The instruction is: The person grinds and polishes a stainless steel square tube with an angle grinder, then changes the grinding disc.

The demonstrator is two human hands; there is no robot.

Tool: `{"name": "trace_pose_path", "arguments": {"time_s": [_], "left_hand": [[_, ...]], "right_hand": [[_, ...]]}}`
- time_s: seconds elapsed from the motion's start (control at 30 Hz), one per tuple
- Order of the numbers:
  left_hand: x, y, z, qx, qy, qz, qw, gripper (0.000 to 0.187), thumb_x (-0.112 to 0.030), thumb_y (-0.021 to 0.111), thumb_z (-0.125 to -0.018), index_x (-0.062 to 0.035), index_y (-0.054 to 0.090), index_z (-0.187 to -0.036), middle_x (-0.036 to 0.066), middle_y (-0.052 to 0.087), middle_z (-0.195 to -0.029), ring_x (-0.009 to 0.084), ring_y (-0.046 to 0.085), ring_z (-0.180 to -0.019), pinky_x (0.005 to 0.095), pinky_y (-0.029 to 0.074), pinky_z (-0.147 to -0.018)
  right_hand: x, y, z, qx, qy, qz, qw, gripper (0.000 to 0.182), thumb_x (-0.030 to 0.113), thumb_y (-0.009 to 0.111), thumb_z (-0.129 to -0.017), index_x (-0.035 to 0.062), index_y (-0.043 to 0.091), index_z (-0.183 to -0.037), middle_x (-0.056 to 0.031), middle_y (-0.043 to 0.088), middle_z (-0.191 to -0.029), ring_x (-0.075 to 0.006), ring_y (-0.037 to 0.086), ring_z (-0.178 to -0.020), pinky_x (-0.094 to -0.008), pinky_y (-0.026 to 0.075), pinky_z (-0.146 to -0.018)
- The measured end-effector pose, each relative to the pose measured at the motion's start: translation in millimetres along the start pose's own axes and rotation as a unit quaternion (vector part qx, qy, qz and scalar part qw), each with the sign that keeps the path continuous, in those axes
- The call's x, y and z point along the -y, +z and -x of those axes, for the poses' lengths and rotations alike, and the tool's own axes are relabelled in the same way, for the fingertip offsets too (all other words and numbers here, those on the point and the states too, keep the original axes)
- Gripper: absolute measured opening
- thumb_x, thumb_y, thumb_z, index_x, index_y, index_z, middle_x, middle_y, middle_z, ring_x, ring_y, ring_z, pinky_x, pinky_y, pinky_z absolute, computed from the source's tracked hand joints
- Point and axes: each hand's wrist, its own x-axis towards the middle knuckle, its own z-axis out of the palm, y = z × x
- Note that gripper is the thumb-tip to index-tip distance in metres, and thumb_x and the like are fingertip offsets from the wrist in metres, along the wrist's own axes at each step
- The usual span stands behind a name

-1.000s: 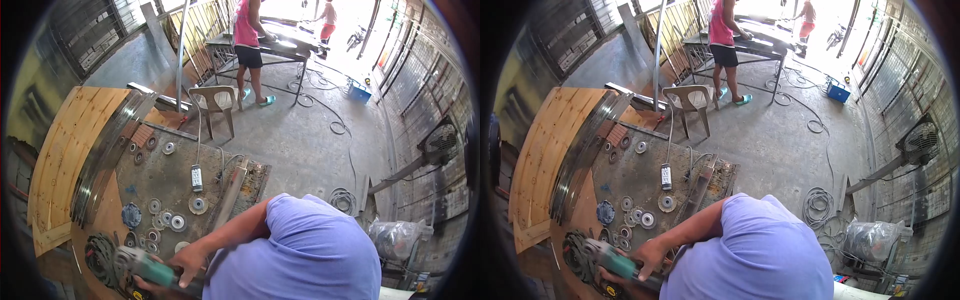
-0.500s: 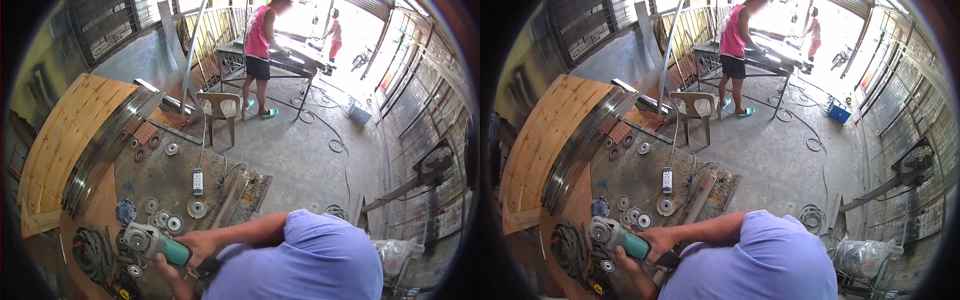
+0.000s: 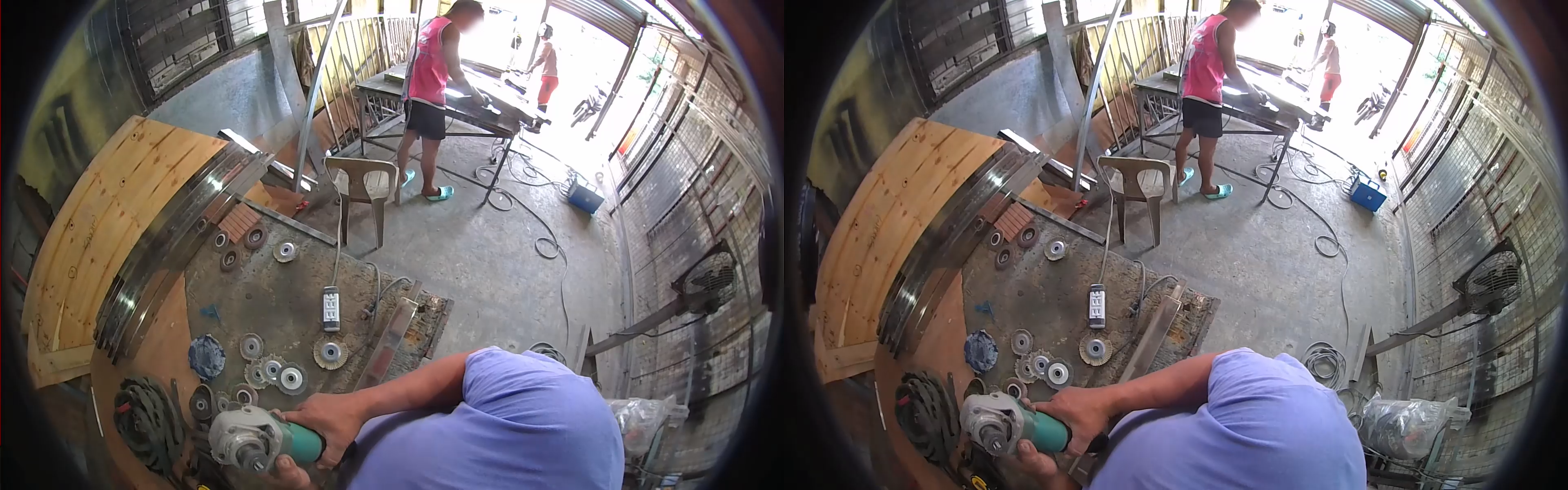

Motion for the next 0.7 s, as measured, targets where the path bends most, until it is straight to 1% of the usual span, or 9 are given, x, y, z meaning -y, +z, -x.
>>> {"name": "trace_pose_path", "arguments": {"time_s": [0.07,0.13,0.17,0.23,0.43,0.53,0.63,0.7], "left_hand": [[-1,9,-1,-0.016,0.011,-0.016,1.000,0.090,-0.041,0.060,-0.084,0.0093,0.027,-0.151,0.031,0.052,-0.132,0.0378,0.061,-0.112,0.0493,0.051,-0.097],[5,8,-2,-0.027,-0.009,-0.003,1.000,0.089,-0.040,0.061,-0.084,0.0097,0.027,-0.150,0.031,0.051,-0.133,0.0386,0.061,-0.113,0.0499,0.051,-0.098],[9,3,1,-0.028,-0.032,0.020,0.999,0.089,-0.039,0.060,-0.084,0.0099,0.029,-0.150,0.031,0.050,-0.135,0.0394,0.060,-0.114,0.0503,0.051,-0.098],[24,-15,9,-0.020,-0.040,0.042,0.998,0.086,-0.037,0.061,-0.084,0.0100,0.031,-0.149,0.030,0.049,-0.138,0.0406,0.059,-0.117,0.0508,0.049,-0.101],[53,-34,13,0.006,-0.108,0.041,0.993,0.077,-0.033,0.062,-0.084,0.0082,0.037,-0.145,0.027,0.052,-0.136,0.0383,0.059,-0.118,0.0496,0.048,-0.102],[64,-41,10,0.020,-0.137,0.036,0.990,0.072,-0.031,0.063,-0.085,0.0073,0.041,-0.142,0.025,0.053,-0.135,0.0371,0.059,-0.119,0.0490,0.048,-0.103],[73,-48,8,0.034,-0.157,0.030,0.987,0.068,-0.029,0.063,-0.085,0.0064,0.044,-0.140,0.024,0.055,-0.135,0.0359,0.059,-0.119,0.0484,0.047,-0.103],[80,-50,6,0.043,-0.168,0.029,0.984,0.065,-0.027,0.064,-0.085,0.0058,0.046,-0.138,0.023,0.056,-0.134,0.0351,0.059,-0.120,0.0480,0.047,-0.104]], "right_hand": [[-5,0,-3,0.006,0.004,-0.007,1.000,0.094,0.037,0.087,-0.057,-0.0062,0.046,-0.130,-0.0276,0.063,-0.105,-0.0442,0.064,-0.101,-0.0462,0.051,-0.087],[-10,0,-4,-0.002,0.000,-0.022,1.000,0.091,0.036,0.087,-0.057,-0.0054,0.048,-0.128,-0.0275,0.063,-0.107,-0.0443,0.063,-0.103,-0.0461,0.051,-0.089],[-12,-1,-5,0.006,0.010,-0.032,0.999,0.092,0.036,0.087,-0.057,-0.0053,0.047,-0.129,-0.0275,0.062,-0.109,-0.0444,0.063,-0.104,-0.0461,0.051,-0.090],[-18,-4,-8,0.020,0.028,-0.050,0.998,0.094,0.035,0.087,-0.058,-0.0051,0.046,-0.132,-0.0274,0.062,-0.111,-0.0446,0.063,-0.105,-0.0459,0.051,-0.091],[-31,-21,-21,0.059,0.053,-0.056,0.995,0.103,0.039,0.089,-0.062,0.0009,0.038,-0.143,-0.0259,0.062,-0.119,-0.0419,0.062,-0.111,-0.0448,0.050,-0.094],[-53,-14,-27,0.045,0.031,-0.071,0.996,0.101,0.041,0.089,-0.064,0.0028,0.038,-0.143,-0.0245,0.062,-0.120,-0.0411,0.063,-0.112,-0.0448,0.050,-0.094],[-67,-11,-33,0.005,-0.010,-0.093,0.996,0.108,0.034,0.082,-0.061,-0.0013,0.031,-0.149,-0.0284,0.066,-0.105,-0.0449,0.064,-0.103,-0.0469,0.050,-0.089],[-72,-15,-36,0.029,0.014,-0.106,0.994,0.104,0.034,0.082,-0.062,0.0011,0.033,-0.147,-0.0266,0.066,-0.105,-0.0440,0.064,-0.102,-0.0467,0.051,-0.088]]}}
